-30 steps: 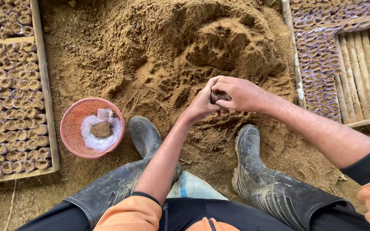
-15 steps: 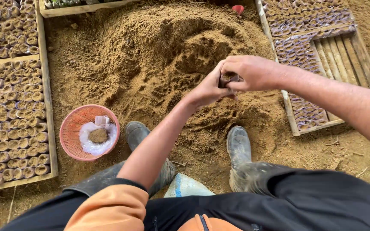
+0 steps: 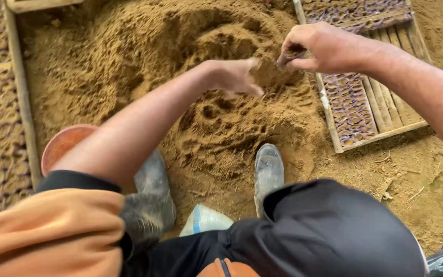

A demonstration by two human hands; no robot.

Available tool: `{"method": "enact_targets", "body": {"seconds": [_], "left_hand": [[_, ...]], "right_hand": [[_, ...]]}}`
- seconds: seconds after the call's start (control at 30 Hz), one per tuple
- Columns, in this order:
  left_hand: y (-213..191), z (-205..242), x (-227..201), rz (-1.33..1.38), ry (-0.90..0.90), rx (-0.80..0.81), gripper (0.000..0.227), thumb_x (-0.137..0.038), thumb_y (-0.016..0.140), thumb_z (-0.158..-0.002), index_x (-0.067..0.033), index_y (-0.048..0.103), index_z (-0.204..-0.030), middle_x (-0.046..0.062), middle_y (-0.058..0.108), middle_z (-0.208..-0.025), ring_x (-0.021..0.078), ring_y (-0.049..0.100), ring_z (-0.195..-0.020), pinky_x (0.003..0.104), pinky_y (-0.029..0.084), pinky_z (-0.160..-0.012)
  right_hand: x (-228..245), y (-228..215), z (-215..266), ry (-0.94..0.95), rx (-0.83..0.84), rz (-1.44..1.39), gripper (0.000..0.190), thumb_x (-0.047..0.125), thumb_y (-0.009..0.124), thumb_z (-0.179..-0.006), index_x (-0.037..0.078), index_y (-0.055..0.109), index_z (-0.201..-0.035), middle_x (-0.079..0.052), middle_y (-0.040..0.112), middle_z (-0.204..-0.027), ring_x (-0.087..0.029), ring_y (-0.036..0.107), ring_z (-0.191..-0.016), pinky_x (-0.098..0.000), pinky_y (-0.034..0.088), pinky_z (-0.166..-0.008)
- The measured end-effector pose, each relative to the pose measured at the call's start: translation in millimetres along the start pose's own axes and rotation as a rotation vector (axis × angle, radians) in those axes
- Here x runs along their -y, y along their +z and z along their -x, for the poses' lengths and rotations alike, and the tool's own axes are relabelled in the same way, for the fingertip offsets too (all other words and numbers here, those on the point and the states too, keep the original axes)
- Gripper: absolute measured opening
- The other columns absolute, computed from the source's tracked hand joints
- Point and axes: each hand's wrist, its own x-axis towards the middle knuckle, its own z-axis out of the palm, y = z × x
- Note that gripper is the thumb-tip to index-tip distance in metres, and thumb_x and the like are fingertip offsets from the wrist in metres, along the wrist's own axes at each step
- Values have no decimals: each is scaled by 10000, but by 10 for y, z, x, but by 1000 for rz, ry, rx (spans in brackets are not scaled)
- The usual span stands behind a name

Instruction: Filling small seedling pots with soil and arranging them in a wooden tray

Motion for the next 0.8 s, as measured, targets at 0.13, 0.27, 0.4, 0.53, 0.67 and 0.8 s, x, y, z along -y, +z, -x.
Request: {"method": "enact_targets", "body": {"seconds": [0.13, 0.27, 0.4, 0.53, 0.67, 0.8], "left_hand": [[-368, -498, 322, -715, 215, 171, 625, -538, 336, -1036, -58, 584, -1351, 133, 616, -1409, 281, 582, -1311, 480, 442, -1165], [-449, -578, 529, -603, 85, 139, 465, -429, 438, -1065, -86, 632, -1312, 122, 684, -1327, 264, 673, -1195, 420, 528, -1098], [-82, -1137, 1420, -808, 308, -12, 662, -551, 486, -1006, -142, 389, -1517, 144, 263, -1641, 332, 196, -1520, 523, 213, -1236], [566, -1235, 2206, -1133, 903, -616, 1000, -839, 249, -836, -186, 170, -1589, 121, 101, -1719, 313, 88, -1610, 660, 127, -1230], [933, -1140, 2517, -1062, 853, -549, 1134, -763, 295, -671, -188, 73, -1622, 99, 23, -1744, 320, 55, -1607, 702, 148, -1199], [1004, -1198, 2642, -1148, 768, -590, 1167, -756, 317, -635, -227, 20, -1631, 27, -4, -1756, 272, 54, -1614, 670, 234, -1166]], "right_hand": [[-723, -38, 79, -66, -79, 28, 240, 168, 750, -878, 70, 685, -1087, -123, 688, -1018, -282, 660, -944, -403, 502, -917], [-1385, 39, 287, 245, 28, 24, 159, 192, 693, -927, 138, 705, -1076, -104, 681, -1158, -234, 639, -1084, -419, 495, -1010], [-2378, 571, 675, 383, 29, 67, 233, 217, 711, -935, 85, 669, -1123, -88, 674, -1097, -204, 639, -987, -376, 544, -915], [-3006, 1253, 1074, 529, 64, -40, 192, 149, 679, -966, 79, 680, -1145, -120, 683, -1139, -210, 662, -974, -367, 570, -937], [-3437, 1854, 1304, 516, 12, 5, 166, 148, 664, -976, 101, 677, -1135, -111, 664, -1166, -229, 617, -1090, -422, 528, -1037], [-3868, 2382, 1412, 355, -148, 177, 254, 128, 757, -893, 48, 657, -1113, -152, 671, -1113, -276, 637, -1041, -397, 557, -942]]}}
